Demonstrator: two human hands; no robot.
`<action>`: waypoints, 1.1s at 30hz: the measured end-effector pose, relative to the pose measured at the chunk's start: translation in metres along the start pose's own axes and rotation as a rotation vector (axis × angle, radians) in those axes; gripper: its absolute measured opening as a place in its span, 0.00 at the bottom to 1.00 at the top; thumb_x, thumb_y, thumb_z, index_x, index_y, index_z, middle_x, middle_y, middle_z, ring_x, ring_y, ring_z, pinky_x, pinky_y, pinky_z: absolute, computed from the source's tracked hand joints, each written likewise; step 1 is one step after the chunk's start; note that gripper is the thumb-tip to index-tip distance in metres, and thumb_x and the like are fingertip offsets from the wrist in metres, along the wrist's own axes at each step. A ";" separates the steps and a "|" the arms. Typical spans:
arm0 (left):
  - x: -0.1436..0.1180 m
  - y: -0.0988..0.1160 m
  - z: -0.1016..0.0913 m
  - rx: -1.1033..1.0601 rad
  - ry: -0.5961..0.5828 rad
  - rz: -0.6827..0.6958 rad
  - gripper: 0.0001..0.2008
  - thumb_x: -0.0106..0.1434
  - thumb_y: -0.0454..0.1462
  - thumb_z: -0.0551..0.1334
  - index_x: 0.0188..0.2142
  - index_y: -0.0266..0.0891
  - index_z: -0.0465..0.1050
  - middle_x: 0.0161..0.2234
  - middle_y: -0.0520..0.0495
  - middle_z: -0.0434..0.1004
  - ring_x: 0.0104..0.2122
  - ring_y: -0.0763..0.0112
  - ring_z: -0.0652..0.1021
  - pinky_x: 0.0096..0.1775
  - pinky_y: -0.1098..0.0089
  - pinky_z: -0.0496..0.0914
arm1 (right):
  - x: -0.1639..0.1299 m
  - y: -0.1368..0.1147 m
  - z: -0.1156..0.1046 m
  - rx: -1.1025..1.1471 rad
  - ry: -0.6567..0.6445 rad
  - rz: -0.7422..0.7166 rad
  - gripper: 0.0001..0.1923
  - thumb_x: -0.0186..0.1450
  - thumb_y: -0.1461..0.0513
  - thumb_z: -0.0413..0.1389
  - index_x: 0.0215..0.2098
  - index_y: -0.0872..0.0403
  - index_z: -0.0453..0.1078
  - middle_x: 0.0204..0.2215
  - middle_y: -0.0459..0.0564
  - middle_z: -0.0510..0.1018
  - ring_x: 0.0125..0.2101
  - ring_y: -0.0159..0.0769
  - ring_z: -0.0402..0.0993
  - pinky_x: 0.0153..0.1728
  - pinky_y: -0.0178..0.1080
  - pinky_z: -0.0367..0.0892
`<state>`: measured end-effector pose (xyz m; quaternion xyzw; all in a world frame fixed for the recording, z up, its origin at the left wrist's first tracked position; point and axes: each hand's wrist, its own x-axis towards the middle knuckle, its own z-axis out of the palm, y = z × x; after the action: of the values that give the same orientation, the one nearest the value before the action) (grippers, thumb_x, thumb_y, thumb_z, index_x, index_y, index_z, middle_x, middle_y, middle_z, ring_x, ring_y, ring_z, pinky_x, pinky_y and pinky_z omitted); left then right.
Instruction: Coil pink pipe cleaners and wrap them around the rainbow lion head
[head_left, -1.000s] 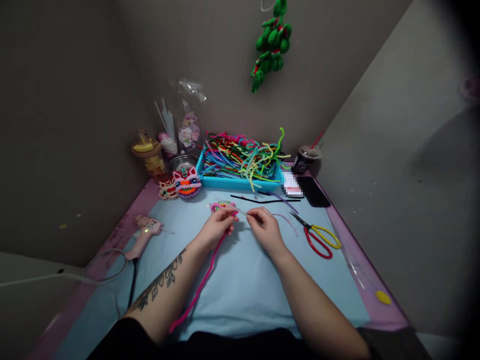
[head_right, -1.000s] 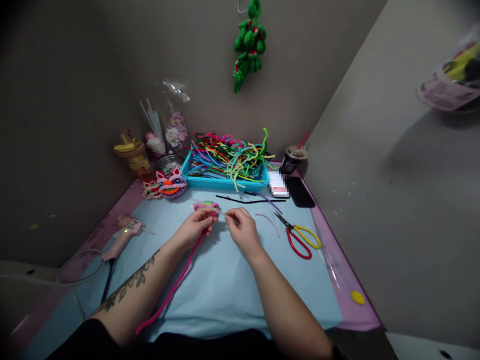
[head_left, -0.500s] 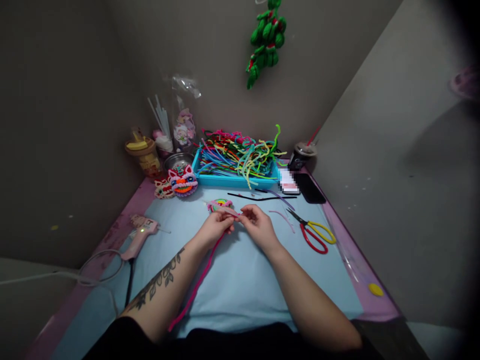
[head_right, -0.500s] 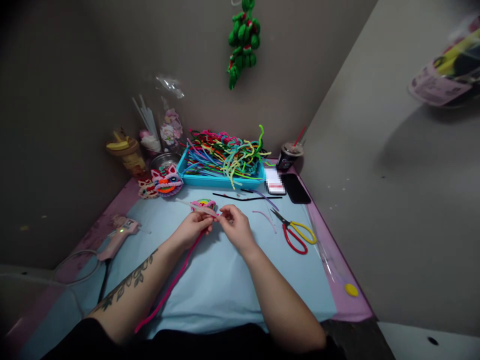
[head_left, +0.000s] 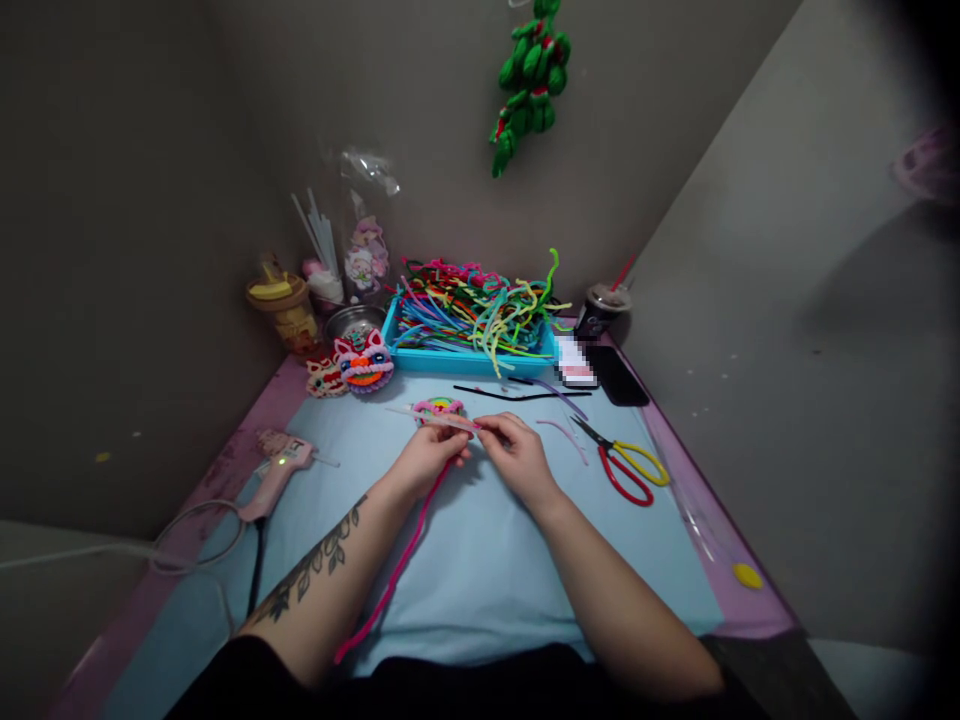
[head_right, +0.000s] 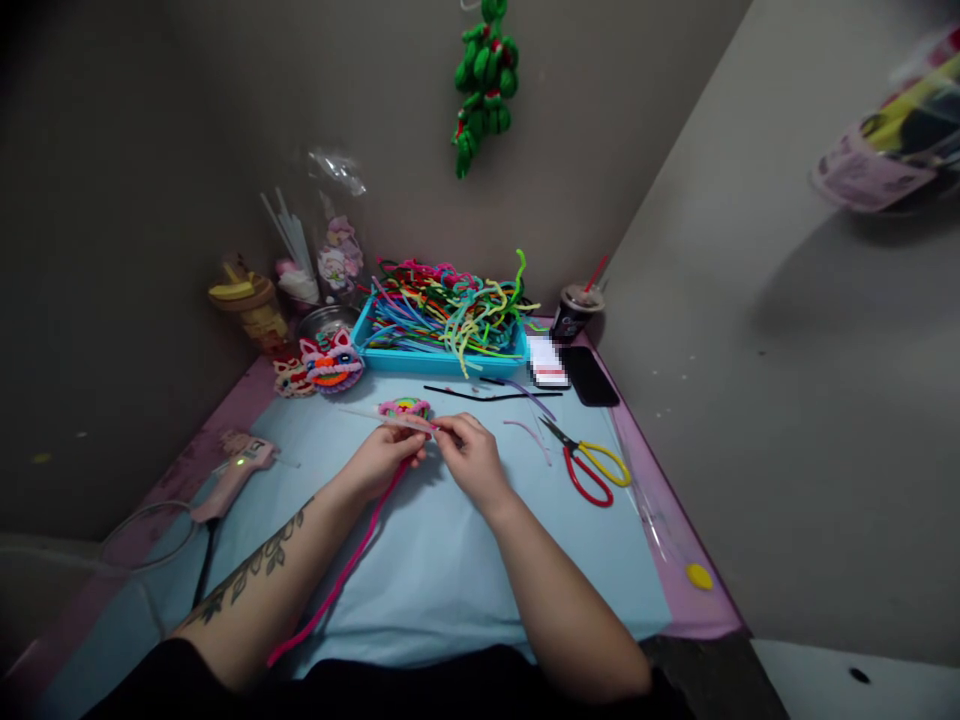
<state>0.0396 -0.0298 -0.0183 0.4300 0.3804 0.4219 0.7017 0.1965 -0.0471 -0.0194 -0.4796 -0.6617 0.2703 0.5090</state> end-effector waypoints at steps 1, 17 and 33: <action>0.000 0.000 0.000 -0.021 -0.004 -0.003 0.14 0.49 0.39 0.70 0.34 0.35 0.73 0.28 0.51 0.71 0.22 0.80 0.71 0.23 0.77 0.63 | 0.000 0.000 0.000 -0.002 0.005 -0.001 0.07 0.63 0.62 0.54 0.36 0.49 0.75 0.32 0.48 0.76 0.33 0.36 0.73 0.34 0.37 0.66; 0.000 0.004 -0.004 -0.136 -0.024 -0.104 0.19 0.42 0.37 0.74 0.36 0.35 0.80 0.30 0.47 0.77 0.27 0.77 0.73 0.33 0.75 0.67 | 0.000 -0.003 -0.001 -0.078 0.146 -0.028 0.07 0.64 0.62 0.54 0.34 0.52 0.74 0.31 0.49 0.76 0.33 0.36 0.73 0.36 0.38 0.67; 0.018 -0.014 -0.014 0.224 0.048 0.267 0.15 0.46 0.44 0.72 0.30 0.36 0.80 0.28 0.45 0.81 0.27 0.68 0.77 0.33 0.67 0.72 | -0.003 -0.007 0.007 -0.058 0.176 0.008 0.07 0.63 0.62 0.53 0.33 0.53 0.74 0.30 0.49 0.76 0.33 0.36 0.72 0.35 0.38 0.67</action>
<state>0.0370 -0.0131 -0.0390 0.5419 0.3812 0.4767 0.5778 0.1876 -0.0520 -0.0170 -0.5187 -0.6202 0.2097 0.5499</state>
